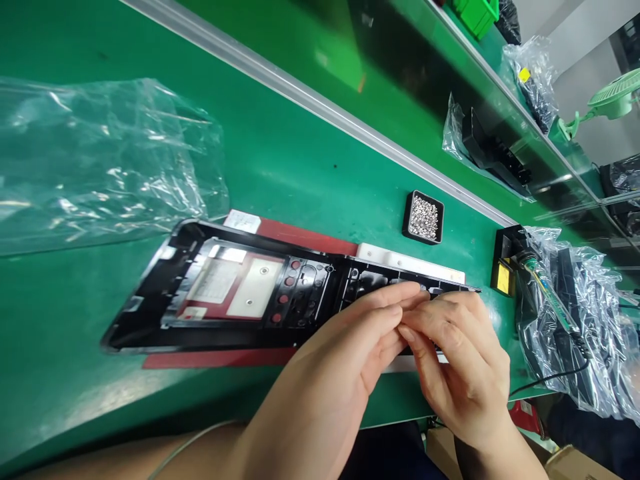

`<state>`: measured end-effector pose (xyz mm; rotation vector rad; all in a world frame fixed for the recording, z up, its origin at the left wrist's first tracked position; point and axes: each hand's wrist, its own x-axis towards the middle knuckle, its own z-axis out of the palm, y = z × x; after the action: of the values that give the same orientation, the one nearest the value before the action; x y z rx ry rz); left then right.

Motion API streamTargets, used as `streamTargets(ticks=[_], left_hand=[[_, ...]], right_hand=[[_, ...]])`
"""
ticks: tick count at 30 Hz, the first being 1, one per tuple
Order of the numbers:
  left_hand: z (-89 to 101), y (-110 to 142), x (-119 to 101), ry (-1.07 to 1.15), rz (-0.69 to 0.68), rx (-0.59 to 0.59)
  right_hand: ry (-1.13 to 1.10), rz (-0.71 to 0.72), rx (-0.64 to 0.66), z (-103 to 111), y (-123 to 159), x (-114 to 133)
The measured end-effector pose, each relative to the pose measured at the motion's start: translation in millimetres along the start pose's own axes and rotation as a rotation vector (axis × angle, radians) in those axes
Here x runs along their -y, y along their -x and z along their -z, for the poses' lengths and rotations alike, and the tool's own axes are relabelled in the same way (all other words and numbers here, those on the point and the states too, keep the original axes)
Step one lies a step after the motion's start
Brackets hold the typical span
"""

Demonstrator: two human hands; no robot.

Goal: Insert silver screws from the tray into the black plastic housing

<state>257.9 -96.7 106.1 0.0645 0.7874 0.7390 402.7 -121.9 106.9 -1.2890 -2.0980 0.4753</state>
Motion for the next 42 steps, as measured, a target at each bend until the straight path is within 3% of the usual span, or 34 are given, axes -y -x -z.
streamTargets(ticks=[9,19,25,35,42], left_hand=[[-0.2,0,-7,0.064,-0.132,-0.034],[1.6,-1,-10,0.091,-0.190,-0.012],[2.5,-3,-9,0.081,-0.227,0.050],[2.1,-4,-9,0.063,-0.243,0.049],[4.2,-4,-10,0.041,-0.235,0.057]], right_hand=[[-0.198,-0.080,-0.087,0,7,-4],[-0.076,0.015,0.086,-5,16,-15],[-0.109,0.006,0.123,-7,19,-20],[-0.144,-0.008,0.132,-6,14,-27],[0.125,0.033,0.203,-2,26,-18]])
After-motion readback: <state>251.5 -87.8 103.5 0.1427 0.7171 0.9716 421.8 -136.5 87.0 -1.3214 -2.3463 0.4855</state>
